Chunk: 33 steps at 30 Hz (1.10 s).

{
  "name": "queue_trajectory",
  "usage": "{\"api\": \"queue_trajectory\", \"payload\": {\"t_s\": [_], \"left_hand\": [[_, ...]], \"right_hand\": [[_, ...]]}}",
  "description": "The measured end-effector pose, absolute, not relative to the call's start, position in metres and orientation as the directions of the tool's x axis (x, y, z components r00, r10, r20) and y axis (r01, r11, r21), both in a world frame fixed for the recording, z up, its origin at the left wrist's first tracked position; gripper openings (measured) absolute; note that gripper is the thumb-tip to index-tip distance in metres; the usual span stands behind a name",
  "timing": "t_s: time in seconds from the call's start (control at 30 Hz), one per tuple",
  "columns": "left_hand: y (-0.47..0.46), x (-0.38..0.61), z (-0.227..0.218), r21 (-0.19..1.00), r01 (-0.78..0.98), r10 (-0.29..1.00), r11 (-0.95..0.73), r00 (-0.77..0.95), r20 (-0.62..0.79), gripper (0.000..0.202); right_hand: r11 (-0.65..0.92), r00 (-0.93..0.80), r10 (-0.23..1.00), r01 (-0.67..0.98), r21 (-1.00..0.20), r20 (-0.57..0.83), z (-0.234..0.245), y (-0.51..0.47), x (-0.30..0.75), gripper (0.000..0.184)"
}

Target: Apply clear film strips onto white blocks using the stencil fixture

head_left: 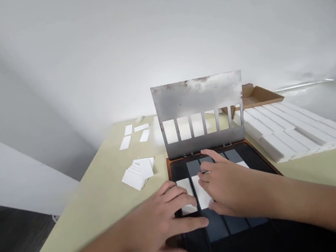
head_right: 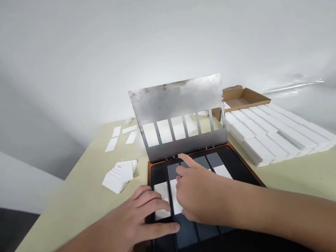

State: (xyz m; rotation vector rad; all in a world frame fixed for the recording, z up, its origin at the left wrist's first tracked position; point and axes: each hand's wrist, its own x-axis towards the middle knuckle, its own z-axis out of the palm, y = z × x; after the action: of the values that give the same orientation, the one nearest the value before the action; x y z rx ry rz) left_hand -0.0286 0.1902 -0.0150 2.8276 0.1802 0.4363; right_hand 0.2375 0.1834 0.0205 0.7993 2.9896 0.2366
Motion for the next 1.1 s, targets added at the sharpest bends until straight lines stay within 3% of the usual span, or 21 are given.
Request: {"api": "queue_trajectory", "payload": {"t_s": [0.83,0.9,1.03,1.1], "left_hand": [[0.1907,-0.0291,-0.0157,0.289,0.085,0.164,-0.954,0.951,0.263,0.059],[0.1908,-0.0299,-0.0165,0.285,0.090,0.167,-0.954,0.951,0.260,0.059],[0.1904,-0.0310,-0.0175,0.277,0.092,0.166,-0.956,0.952,0.256,0.059],[0.1902,-0.0311,-0.0166,0.265,0.094,0.166,-0.960,0.951,0.262,0.059]], "right_hand": [[0.868,-0.870,0.488,0.475,0.144,-0.074,0.0294,0.1862,0.2323,0.027],[0.873,-0.872,0.483,0.472,0.121,-0.077,0.0291,0.1855,0.2342,0.033],[0.879,-0.867,0.477,0.470,0.085,-0.145,0.0283,0.1843,0.2340,0.064],[0.877,-0.860,0.481,0.470,0.099,-0.174,0.0276,0.1844,0.2320,0.068]]}}
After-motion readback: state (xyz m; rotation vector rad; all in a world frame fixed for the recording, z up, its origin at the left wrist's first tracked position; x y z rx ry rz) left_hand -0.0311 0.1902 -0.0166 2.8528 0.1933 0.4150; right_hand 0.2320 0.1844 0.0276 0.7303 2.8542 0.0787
